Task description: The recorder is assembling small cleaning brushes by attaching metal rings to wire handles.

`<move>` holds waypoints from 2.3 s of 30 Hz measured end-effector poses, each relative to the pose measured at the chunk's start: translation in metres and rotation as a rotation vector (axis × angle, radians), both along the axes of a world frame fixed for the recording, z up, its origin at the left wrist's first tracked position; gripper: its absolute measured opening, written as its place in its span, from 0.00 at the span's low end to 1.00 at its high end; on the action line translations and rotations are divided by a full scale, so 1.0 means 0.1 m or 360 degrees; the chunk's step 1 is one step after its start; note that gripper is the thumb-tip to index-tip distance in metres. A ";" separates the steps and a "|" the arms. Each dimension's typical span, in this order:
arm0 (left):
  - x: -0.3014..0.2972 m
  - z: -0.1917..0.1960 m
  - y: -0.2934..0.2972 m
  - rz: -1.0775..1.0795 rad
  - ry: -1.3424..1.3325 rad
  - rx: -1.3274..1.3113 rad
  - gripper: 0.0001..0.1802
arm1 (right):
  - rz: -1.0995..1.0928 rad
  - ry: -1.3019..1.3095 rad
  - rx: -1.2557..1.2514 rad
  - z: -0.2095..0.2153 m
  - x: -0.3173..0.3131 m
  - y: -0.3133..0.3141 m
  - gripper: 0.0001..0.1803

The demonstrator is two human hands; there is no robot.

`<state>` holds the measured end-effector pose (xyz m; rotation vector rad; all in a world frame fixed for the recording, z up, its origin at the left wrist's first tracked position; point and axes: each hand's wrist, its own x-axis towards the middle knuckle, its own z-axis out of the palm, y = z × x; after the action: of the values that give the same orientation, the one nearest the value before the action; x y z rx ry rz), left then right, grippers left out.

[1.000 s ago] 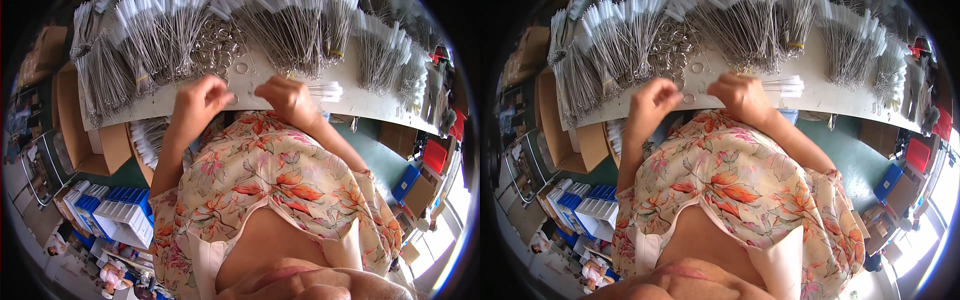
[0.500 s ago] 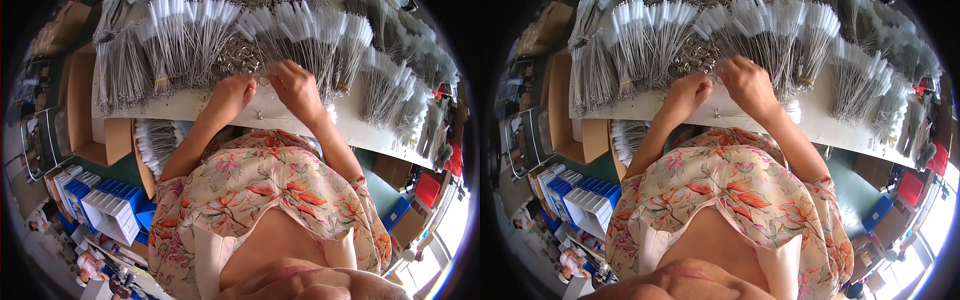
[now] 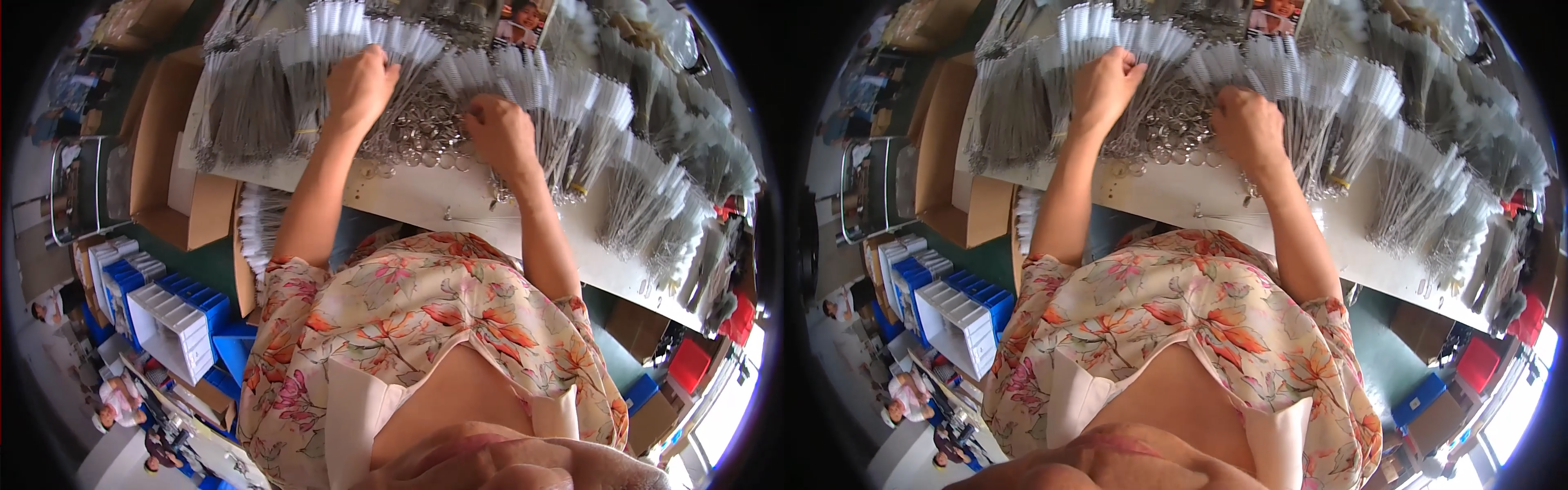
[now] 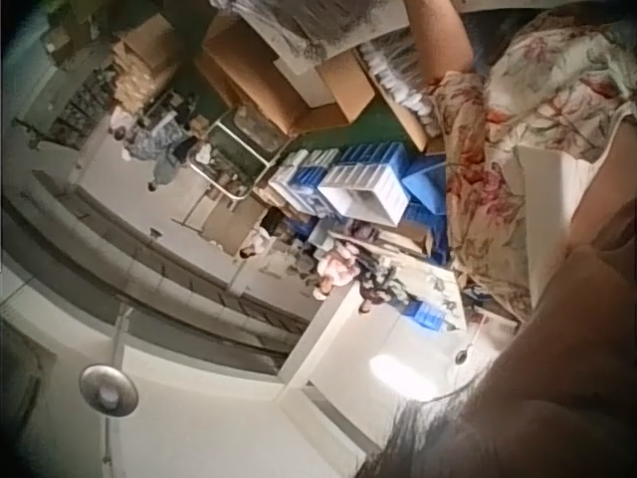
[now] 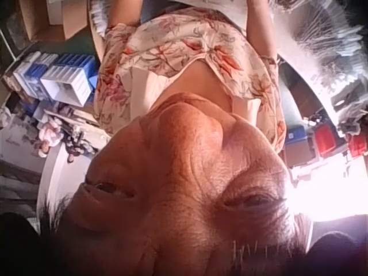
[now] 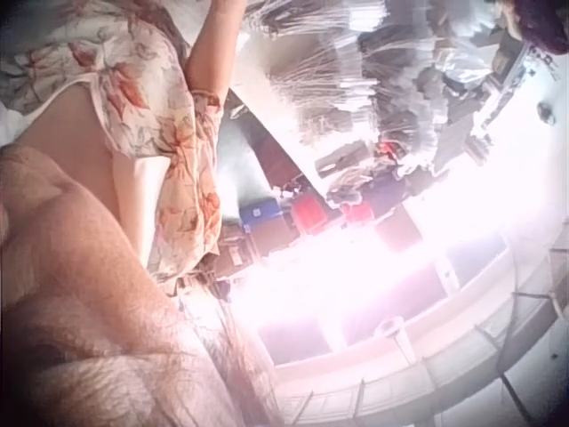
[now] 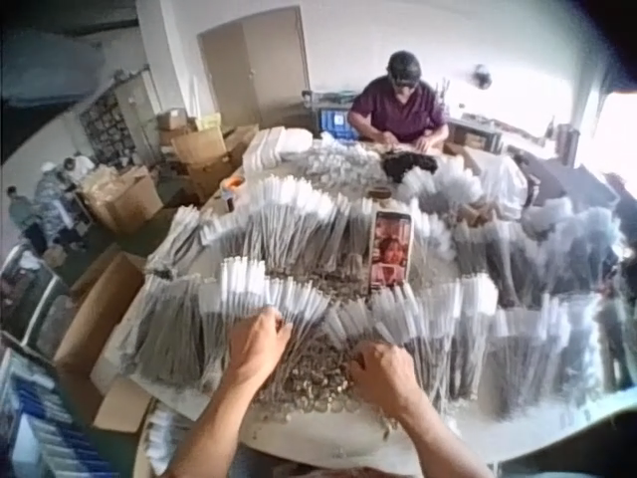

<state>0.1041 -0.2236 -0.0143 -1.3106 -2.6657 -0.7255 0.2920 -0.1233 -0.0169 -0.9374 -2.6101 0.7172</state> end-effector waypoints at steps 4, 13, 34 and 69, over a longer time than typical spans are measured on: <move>0.04 -0.04 -0.04 0.0032 0.0042 -0.0082 0.10 | -0.0014 0.0106 -0.0026 0.05 0.02 0.03 0.09; 0.05 0.19 -0.03 0.0105 -0.0171 0.0078 0.11 | -0.0246 0.0866 -0.0596 0.56 0.36 0.19 0.11; -2.43 -0.43 -1.91 0.0329 -0.0598 -0.0082 0.12 | -0.1462 0.0202 0.0194 0.36 2.45 0.90 0.13; -1.13 0.33 -1.57 0.0600 -0.0888 0.0878 0.19 | -0.2202 -0.0063 0.0185 0.10 4.73 1.95 0.22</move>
<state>-0.0091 -0.3803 0.0189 -0.4970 -2.6303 -1.7912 0.7654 0.0719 -0.0069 -2.2192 -1.3576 0.1305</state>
